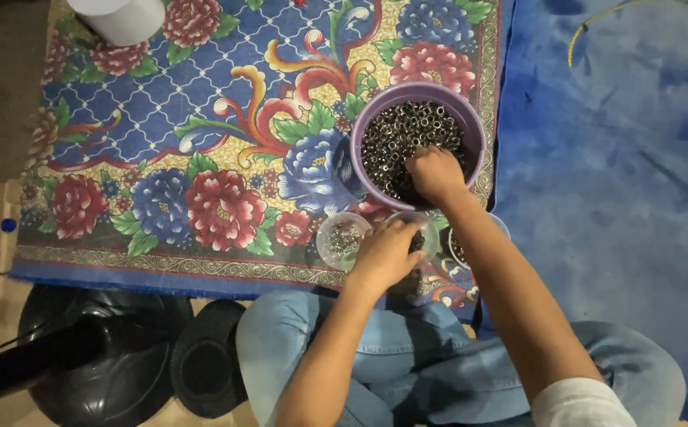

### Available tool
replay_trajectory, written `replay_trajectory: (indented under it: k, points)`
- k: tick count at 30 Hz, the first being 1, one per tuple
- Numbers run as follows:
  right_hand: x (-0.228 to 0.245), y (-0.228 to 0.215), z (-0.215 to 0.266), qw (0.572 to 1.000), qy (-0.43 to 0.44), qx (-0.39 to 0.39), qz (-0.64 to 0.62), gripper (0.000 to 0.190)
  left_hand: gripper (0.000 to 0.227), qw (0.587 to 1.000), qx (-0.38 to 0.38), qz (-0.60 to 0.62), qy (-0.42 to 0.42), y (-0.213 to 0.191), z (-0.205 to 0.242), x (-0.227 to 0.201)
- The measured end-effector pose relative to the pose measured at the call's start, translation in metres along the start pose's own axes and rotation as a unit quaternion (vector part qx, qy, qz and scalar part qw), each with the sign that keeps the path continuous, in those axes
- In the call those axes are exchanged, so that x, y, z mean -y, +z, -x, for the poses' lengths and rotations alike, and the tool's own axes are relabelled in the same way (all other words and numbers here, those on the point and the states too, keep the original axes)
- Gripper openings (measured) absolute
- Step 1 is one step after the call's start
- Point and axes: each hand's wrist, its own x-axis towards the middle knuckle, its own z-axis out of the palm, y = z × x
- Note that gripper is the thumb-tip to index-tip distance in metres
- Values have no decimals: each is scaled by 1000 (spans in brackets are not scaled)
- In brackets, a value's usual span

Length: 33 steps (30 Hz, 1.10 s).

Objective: Sorting small metal rings from a large bowl into smaller containers while sitting on the floor.

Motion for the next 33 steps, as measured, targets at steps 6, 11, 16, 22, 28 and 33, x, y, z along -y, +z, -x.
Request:
replay_trajectory:
  k: [6,11,16,22,28,33]
  points:
    - [-6,7,1,996,43,17,-73,14,54,1000,18,3,-6,5,-2,3]
    - [3,-11,1,987,77,39,-134,12,55,1000,23,-10,-8,7,-2,3]
    - [12,8,1,992,82,27,-98,12,55,1000,19,-21,-9,16,-5,11]
    - [-4,-15,6,962,112,10,-248,8,55,999,16,-30,-7,18,-5,11]
    - [-25,-99,57,944,38,-113,-309,13,55,1000,16,-17,-4,27,-10,18]
    - [-31,-123,91,943,24,-162,-291,26,54,999,21,-24,-4,30,-13,19]
